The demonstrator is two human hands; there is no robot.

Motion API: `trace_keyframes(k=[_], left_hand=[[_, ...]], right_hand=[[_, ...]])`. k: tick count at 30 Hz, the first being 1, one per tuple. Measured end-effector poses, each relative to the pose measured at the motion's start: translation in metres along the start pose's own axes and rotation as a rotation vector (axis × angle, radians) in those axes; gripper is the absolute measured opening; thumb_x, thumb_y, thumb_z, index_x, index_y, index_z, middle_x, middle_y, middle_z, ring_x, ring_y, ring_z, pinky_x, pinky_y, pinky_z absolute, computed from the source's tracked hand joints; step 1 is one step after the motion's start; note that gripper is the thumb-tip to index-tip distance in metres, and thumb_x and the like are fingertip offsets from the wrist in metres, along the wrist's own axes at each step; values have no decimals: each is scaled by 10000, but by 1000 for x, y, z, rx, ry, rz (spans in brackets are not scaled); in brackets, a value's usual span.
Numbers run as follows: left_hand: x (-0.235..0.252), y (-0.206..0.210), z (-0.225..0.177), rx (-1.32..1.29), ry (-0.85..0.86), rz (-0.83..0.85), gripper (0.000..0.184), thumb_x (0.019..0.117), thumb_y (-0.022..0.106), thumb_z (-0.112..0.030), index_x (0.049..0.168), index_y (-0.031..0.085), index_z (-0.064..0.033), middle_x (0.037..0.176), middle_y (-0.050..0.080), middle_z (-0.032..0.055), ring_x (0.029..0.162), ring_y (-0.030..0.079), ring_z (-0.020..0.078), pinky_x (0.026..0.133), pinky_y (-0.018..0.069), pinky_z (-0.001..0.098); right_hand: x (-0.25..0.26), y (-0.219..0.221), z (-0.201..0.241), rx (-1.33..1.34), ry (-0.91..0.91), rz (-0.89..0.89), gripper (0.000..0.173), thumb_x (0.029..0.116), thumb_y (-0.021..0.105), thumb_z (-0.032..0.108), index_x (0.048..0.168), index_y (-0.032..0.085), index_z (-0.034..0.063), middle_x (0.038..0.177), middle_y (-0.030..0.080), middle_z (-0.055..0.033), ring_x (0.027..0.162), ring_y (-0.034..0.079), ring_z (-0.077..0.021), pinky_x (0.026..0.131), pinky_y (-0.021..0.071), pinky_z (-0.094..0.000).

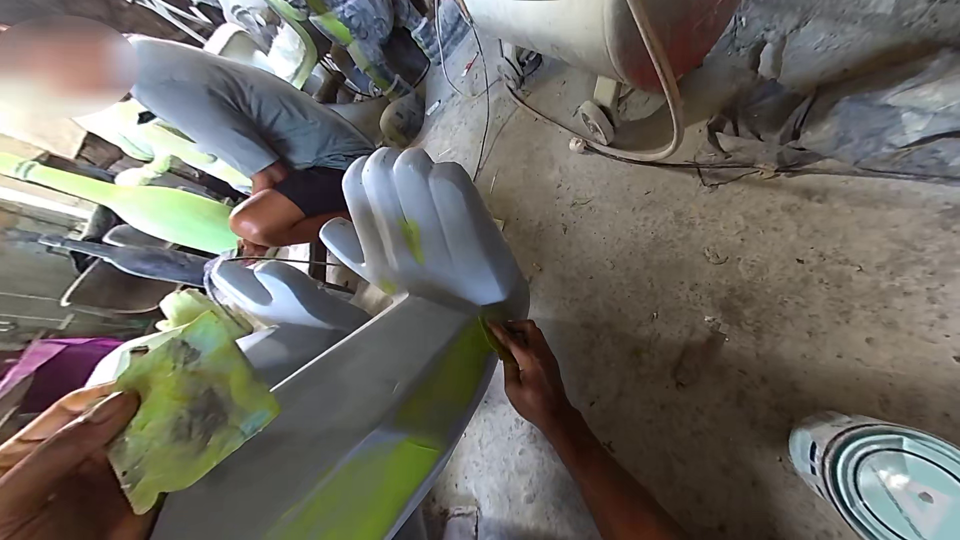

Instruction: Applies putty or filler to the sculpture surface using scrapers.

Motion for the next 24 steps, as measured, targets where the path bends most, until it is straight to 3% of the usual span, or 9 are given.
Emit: trace_keyframes(k=[1, 4, 7, 10, 12, 16, 20, 22, 24], left_hand=[[9, -12, 6, -40, 80, 154, 325, 1074, 257, -80, 1167, 565, -126, 1087, 712, -46, 1041, 685, 60, 972, 554, 272], [13, -17, 11, -82, 127, 107, 290, 1064, 328, -104, 1076, 613, -157, 995, 730, -58, 939, 706, 59, 879, 588, 262], [11, -18, 11, -71, 119, 77, 297, 1062, 317, -114, 1106, 606, -165, 1030, 719, -64, 971, 694, 64, 911, 573, 271], [9, -15, 10, -83, 120, 72, 269, 1040, 363, -109, 1090, 621, -166, 1025, 717, -58, 967, 690, 58, 901, 572, 266], [15, -17, 13, -82, 121, 111, 225, 1012, 429, -118, 1061, 644, -161, 1018, 721, -39, 967, 688, 64, 892, 578, 283], [15, -19, 14, -60, 155, 113, 215, 1024, 440, -138, 1103, 639, -144, 1066, 707, -27, 1011, 671, 74, 939, 560, 308], [6, -14, 13, -72, 117, 57, 277, 1083, 335, -137, 1137, 606, -145, 1059, 710, -64, 997, 685, 44, 929, 566, 258], [8, -14, 13, -98, 106, 53, 299, 1091, 324, -140, 1160, 615, -143, 1070, 718, -59, 996, 694, 51, 916, 577, 254], [11, -16, 15, -96, 98, 62, 274, 1087, 353, -155, 1149, 620, -153, 1066, 720, -53, 987, 698, 58, 895, 587, 262]], right_hand=[[0, -5, -1, 21, -12, 18, 537, 973, 550, 120, 1448, 591, 367, 1319, 588, 3, 1158, 604, -119, 903, 588, -354], [11, -11, 3, 29, -20, -25, 510, 973, 554, 104, 1412, 626, 352, 1319, 592, -15, 1140, 621, -130, 878, 601, -362], [26, -8, 18, 5, 63, -17, 500, 971, 558, 106, 1404, 638, 343, 1254, 602, -52, 1134, 606, -181, 883, 580, -386], [17, -15, 40, 64, 122, 45, 449, 994, 529, 118, 1372, 669, 315, 1174, 614, -32, 1071, 612, -160, 855, 575, -373], [-11, -13, 65, 101, 146, 77, 498, 948, 568, 109, 1380, 658, 341, 1205, 614, -14, 1093, 611, -149, 850, 586, -373], [-91, 2, 122, 188, 157, 20, 655, 778, 643, 85, 1403, 655, 279, 1262, 626, -97, 1147, 597, -208, 871, 579, -360], [-129, 7, 144, 249, 100, 108, 579, 837, 675, 100, 1381, 672, 298, 1301, 635, -91, 1185, 607, -224, 910, 585, -359], [-126, 2, 143, 328, 43, 136, 488, 892, 653, 118, 1338, 702, 311, 1263, 664, -30, 1151, 626, -166, 912, 584, -344], [-111, -10, 132, 390, 12, 66, 461, 889, 640, 105, 1311, 717, 274, 1264, 669, -22, 1157, 634, -143, 931, 591, -346]])
Point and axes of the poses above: each hand's wrist, its own x-axis towards the middle knuckle, its own y-axis out of the palm, z = x × y, the point moved 6 cm from there along x, towards the middle knuckle
